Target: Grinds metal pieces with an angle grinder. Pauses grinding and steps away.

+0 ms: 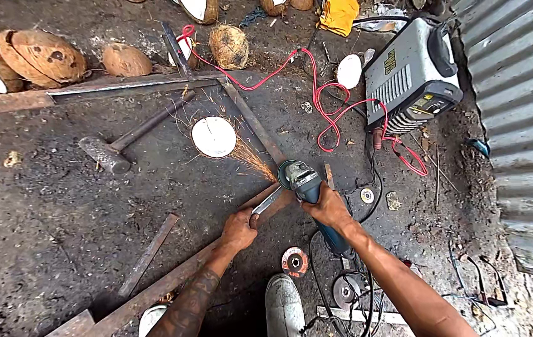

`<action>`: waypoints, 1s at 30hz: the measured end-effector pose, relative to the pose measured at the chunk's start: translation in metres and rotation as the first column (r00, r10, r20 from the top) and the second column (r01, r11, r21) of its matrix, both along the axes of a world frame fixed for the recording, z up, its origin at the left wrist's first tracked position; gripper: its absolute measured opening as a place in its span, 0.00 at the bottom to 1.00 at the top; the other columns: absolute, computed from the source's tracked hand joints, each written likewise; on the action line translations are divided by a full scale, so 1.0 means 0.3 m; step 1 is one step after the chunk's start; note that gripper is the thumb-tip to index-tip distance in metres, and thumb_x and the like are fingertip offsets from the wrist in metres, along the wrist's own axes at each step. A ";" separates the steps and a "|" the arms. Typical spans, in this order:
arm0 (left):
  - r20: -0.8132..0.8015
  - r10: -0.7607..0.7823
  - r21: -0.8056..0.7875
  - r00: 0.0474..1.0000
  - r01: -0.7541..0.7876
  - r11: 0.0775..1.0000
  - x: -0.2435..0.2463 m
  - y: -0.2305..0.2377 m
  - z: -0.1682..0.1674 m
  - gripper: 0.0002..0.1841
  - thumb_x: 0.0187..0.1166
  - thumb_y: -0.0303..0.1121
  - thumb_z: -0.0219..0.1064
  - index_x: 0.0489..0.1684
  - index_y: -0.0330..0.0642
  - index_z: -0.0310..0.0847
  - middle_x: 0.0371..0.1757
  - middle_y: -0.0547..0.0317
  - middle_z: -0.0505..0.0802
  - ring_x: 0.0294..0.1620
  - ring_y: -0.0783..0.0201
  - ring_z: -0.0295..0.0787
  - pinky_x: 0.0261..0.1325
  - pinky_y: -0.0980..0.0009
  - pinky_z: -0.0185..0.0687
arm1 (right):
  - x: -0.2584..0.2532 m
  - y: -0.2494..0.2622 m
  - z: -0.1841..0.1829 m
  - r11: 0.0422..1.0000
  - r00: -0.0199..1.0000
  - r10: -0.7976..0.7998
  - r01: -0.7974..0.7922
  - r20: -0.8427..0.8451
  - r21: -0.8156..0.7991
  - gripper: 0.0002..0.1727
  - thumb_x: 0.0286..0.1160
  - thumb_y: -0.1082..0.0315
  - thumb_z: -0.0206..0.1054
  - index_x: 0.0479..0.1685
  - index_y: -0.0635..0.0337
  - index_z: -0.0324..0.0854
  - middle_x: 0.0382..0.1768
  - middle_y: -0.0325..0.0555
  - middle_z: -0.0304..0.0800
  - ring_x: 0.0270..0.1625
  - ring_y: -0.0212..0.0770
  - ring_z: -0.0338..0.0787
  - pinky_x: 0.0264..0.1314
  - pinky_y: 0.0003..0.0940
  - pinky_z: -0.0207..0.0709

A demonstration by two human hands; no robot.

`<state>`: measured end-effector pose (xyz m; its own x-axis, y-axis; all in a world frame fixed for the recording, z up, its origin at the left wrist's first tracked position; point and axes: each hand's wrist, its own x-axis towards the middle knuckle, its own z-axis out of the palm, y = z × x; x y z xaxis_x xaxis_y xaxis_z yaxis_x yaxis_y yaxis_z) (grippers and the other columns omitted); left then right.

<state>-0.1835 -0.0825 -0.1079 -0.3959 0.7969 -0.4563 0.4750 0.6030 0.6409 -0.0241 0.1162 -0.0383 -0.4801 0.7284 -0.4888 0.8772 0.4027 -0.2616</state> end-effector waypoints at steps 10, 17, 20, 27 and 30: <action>-0.024 0.003 -0.003 1.000 -0.003 1.000 0.007 0.008 -0.002 0.18 0.92 0.39 0.52 0.52 0.34 0.83 0.47 0.40 0.91 0.54 0.43 0.90 0.62 0.45 0.80 | -0.015 -0.029 0.011 1.000 1.000 0.010 -0.011 0.017 0.012 0.46 0.61 0.44 0.76 0.79 0.63 0.67 0.54 0.56 0.91 0.60 0.56 0.92 0.64 0.58 0.82; -0.015 0.002 -0.029 1.000 -0.002 1.000 0.009 0.006 -0.002 0.18 0.92 0.40 0.52 0.52 0.34 0.83 0.47 0.40 0.91 0.55 0.43 0.89 0.61 0.44 0.80 | -0.031 -0.020 0.009 1.000 1.000 -0.001 0.001 0.015 0.010 0.44 0.63 0.45 0.76 0.77 0.63 0.69 0.54 0.56 0.91 0.60 0.56 0.91 0.64 0.58 0.81; -0.033 0.002 -0.027 0.999 -0.002 1.000 0.013 0.010 -0.005 0.18 0.92 0.40 0.52 0.52 0.35 0.84 0.47 0.40 0.91 0.55 0.43 0.90 0.61 0.44 0.80 | -0.023 -0.037 0.014 1.000 1.000 0.002 -0.003 0.028 0.028 0.47 0.61 0.45 0.76 0.79 0.62 0.66 0.54 0.55 0.91 0.60 0.55 0.92 0.64 0.58 0.82; -0.023 0.006 -0.049 1.000 -0.007 0.999 0.016 0.001 -0.004 0.19 0.92 0.41 0.51 0.53 0.35 0.83 0.48 0.40 0.91 0.56 0.43 0.89 0.62 0.44 0.80 | -0.026 -0.053 0.003 1.000 1.000 -0.009 0.009 0.015 -0.009 0.46 0.61 0.45 0.77 0.78 0.63 0.68 0.55 0.56 0.91 0.61 0.55 0.91 0.64 0.58 0.82; -0.043 -0.005 -0.053 0.999 0.003 0.999 0.018 0.007 0.000 0.19 0.92 0.42 0.51 0.54 0.35 0.84 0.49 0.40 0.91 0.56 0.42 0.90 0.62 0.43 0.80 | -0.012 -0.048 0.010 1.000 0.999 -0.018 0.018 0.041 0.006 0.49 0.60 0.44 0.77 0.81 0.62 0.65 0.57 0.56 0.91 0.62 0.56 0.91 0.65 0.59 0.81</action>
